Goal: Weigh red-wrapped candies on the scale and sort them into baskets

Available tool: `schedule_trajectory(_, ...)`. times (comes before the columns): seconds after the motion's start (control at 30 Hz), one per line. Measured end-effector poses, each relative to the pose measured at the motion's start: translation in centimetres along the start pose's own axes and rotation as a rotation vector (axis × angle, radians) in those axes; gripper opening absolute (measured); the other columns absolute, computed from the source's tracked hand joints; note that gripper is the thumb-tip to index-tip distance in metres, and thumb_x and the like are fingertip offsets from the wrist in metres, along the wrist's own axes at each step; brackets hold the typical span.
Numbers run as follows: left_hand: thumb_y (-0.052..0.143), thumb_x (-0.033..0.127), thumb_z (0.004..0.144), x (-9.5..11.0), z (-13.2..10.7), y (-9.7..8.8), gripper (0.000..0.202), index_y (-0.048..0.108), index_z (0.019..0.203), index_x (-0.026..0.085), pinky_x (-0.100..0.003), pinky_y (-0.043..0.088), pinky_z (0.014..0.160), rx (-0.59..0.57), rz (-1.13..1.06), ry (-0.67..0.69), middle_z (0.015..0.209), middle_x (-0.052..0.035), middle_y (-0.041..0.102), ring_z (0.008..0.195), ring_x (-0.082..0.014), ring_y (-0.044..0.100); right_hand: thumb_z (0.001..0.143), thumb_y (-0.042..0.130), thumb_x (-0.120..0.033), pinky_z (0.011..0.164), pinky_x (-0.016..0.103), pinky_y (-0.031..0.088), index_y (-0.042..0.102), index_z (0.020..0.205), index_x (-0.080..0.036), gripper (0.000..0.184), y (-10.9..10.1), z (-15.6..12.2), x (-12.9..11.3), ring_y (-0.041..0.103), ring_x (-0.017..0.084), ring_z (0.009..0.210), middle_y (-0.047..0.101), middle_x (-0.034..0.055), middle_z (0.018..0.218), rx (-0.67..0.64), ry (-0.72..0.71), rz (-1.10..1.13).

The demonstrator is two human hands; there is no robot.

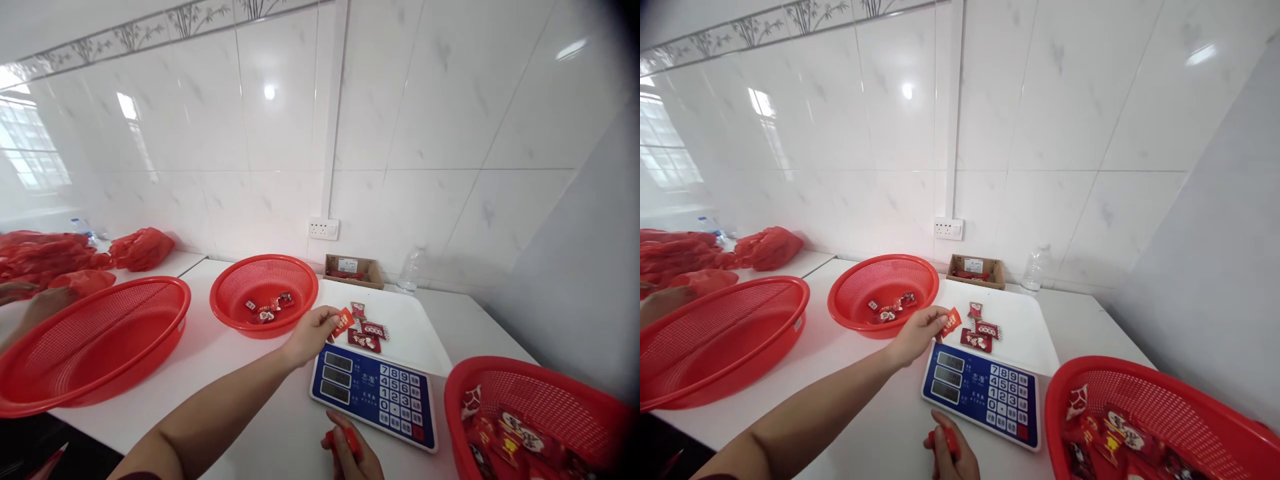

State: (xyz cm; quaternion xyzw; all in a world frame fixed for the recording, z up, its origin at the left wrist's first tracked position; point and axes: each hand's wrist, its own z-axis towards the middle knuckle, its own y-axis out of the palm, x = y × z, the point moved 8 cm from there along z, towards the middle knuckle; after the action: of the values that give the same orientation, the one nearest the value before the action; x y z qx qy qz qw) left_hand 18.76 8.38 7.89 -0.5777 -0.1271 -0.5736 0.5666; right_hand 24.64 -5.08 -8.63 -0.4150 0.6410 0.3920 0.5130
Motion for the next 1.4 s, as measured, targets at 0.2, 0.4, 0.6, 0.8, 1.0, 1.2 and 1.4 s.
schedule_trajectory(0.2,0.054,0.047,0.078,-0.4,-4.1,0.2,0.038,0.047,0.099,0.017,-0.019,0.037,0.048,0.051,-0.592,-0.183,0.057,0.0068,0.043,0.050,-0.0079,0.041,0.065,0.058,-0.063,0.042,0.021,0.035,0.060,0.078,-0.019,0.046,-0.3,-0.5,-1.5,0.042,0.008,0.042,0.063,-0.0005,0.063,0.037,-0.001,0.079)
schedule_trajectory(0.4,0.050,0.035,0.082,-1.2,-6.5,0.8,0.023,0.045,0.098,0.018,-0.020,0.033,0.050,-0.009,-0.531,-0.226,0.060,0.0069,0.042,0.052,-0.0080,0.038,0.074,0.053,-0.059,0.042,0.020,0.033,0.060,0.077,-0.019,0.041,-0.8,-0.6,-1.7,0.045,0.010,0.046,0.054,-0.0019,0.056,-0.002,-0.006,0.102)
schedule_trajectory(0.6,0.046,0.022,0.083,-1.1,-9.9,3.1,0.021,0.047,0.104,0.021,-0.023,0.037,0.062,-0.249,-0.110,-0.193,0.071,0.0035,0.054,0.064,-0.0119,0.048,0.079,0.047,-0.059,0.044,0.022,0.035,0.057,0.084,-0.019,0.042,-1.0,-0.6,-2.0,0.043,0.010,0.048,0.055,-0.0010,0.062,-0.090,-0.161,0.113)
schedule_trajectory(0.8,0.049,0.026,0.082,-2.6,-11.5,4.7,0.017,0.048,0.098,0.019,-0.022,0.039,0.060,-0.314,-0.205,-0.270,0.066,0.0049,0.052,0.062,-0.0110,0.048,0.084,0.047,-0.049,0.045,0.022,0.032,0.055,0.075,-0.018,0.033,-1.2,-0.9,-2.2,0.039,0.010,0.048,0.044,-0.0045,0.053,-0.054,-0.136,0.053)
schedule_trajectory(1.0,0.050,0.037,0.081,-2.9,-11.7,4.6,0.024,0.052,0.068,0.016,-0.021,0.034,0.056,-0.323,-0.100,-0.276,0.063,0.0036,0.048,0.061,-0.0102,0.042,0.084,0.046,-0.050,0.047,0.022,0.033,0.054,0.070,-0.019,0.035,-1.3,-0.9,-2.6,0.040,0.010,0.050,0.045,-0.0043,0.054,-0.043,-0.156,0.029)
schedule_trajectory(1.2,0.047,0.038,0.080,-3.6,-12.1,5.5,0.028,0.048,0.063,0.016,-0.023,0.037,0.058,-0.344,-0.384,-0.405,0.059,0.0027,0.048,0.058,-0.0103,0.045,0.080,0.047,-0.055,0.045,0.022,0.031,0.054,0.063,-0.019,0.041,-1.2,-0.8,-2.6,0.038,0.010,0.046,0.044,-0.0045,0.050,-0.034,-0.127,0.017)
schedule_trajectory(1.4,0.048,0.054,0.077,-4.5,-12.6,6.1,0.041,0.046,0.066,0.015,-0.023,0.036,0.055,-0.355,-0.455,-0.439,0.059,0.0020,0.049,0.056,-0.0102,0.045,0.077,0.051,-0.055,0.046,0.022,0.032,0.053,0.057,-0.019,0.042,-0.3,-1.0,-3.4,0.040,0.011,0.047,0.047,-0.0031,0.049,-0.061,-0.089,0.000)
